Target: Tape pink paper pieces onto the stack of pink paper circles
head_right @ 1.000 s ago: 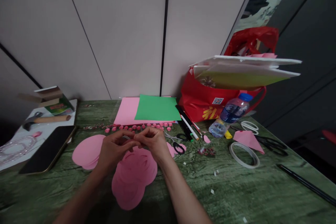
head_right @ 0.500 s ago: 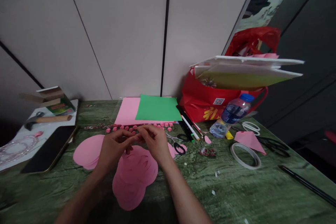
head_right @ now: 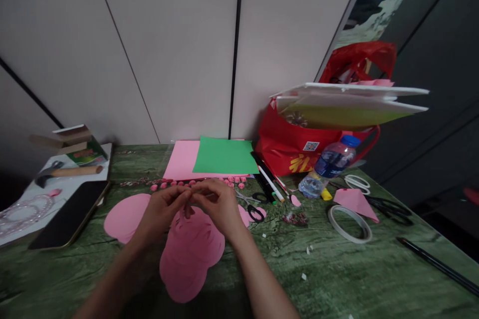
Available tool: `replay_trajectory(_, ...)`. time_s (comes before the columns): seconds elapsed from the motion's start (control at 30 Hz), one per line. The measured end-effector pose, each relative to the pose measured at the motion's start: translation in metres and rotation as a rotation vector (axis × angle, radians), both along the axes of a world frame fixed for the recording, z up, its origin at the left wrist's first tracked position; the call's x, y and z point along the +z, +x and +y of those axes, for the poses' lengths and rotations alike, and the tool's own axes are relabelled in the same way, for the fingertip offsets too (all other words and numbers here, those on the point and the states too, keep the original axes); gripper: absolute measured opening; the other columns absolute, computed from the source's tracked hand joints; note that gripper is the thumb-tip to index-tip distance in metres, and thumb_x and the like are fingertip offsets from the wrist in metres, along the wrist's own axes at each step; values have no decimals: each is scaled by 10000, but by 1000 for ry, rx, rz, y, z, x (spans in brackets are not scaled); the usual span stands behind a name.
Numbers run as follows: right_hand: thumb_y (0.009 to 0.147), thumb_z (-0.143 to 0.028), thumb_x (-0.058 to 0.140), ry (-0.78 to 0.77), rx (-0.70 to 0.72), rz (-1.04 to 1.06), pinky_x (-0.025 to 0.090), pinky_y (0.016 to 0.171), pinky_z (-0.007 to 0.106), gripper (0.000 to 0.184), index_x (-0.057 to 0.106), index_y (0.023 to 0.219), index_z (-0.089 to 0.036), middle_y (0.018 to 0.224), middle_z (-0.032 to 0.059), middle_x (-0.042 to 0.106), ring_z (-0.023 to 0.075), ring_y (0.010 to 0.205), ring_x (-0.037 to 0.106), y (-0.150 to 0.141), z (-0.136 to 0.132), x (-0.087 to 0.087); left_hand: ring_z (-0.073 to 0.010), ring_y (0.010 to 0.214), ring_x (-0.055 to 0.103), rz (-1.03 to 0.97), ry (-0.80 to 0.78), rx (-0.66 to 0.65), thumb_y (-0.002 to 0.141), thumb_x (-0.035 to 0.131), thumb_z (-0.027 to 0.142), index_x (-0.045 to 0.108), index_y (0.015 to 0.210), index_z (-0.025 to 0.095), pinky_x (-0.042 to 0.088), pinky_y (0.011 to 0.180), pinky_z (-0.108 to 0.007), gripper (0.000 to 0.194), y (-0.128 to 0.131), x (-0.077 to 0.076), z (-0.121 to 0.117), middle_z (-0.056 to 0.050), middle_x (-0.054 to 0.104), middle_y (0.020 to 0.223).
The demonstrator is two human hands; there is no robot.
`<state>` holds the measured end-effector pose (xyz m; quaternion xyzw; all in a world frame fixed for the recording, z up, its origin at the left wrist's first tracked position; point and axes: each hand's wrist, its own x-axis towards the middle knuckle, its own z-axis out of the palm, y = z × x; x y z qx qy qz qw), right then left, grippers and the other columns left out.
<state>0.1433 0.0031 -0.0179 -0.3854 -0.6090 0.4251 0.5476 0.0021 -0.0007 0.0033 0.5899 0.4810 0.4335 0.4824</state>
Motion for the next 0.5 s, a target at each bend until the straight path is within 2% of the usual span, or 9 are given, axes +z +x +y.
replay_trajectory(0.3, 741, -183, 645, 291, -106, -223, 471, 687, 288, 141, 722, 827, -264, 792, 45, 659, 174, 768, 603, 3, -2, 3, -88, 389, 480, -153, -113, -126, 762, 539, 306, 524, 521, 153, 413, 457, -206, 286, -4, 2, -2, 55, 442, 375)
replay_trajectory(0.4, 761, -186, 623, 352, -93, -229, 479, 713, 293, 134, 713, 833, -253, 802, 47, 666, 173, 781, 611, 4, -1, 2, -77, 398, 466, -215, -187, -176, 728, 592, 314, 547, 544, 142, 394, 444, -195, 256, -7, 3, -1, 54, 452, 395)
replay_trajectory(0.5, 769, -190, 615, 369, -71, -188, 486, 751, 303, 114, 700, 826, -239, 791, 40, 682, 172, 786, 621, 4, -1, 2, -65, 399, 452, -237, -227, -167, 702, 627, 321, 555, 554, 134, 369, 422, -183, 249, -10, 4, 1, 49, 480, 427)
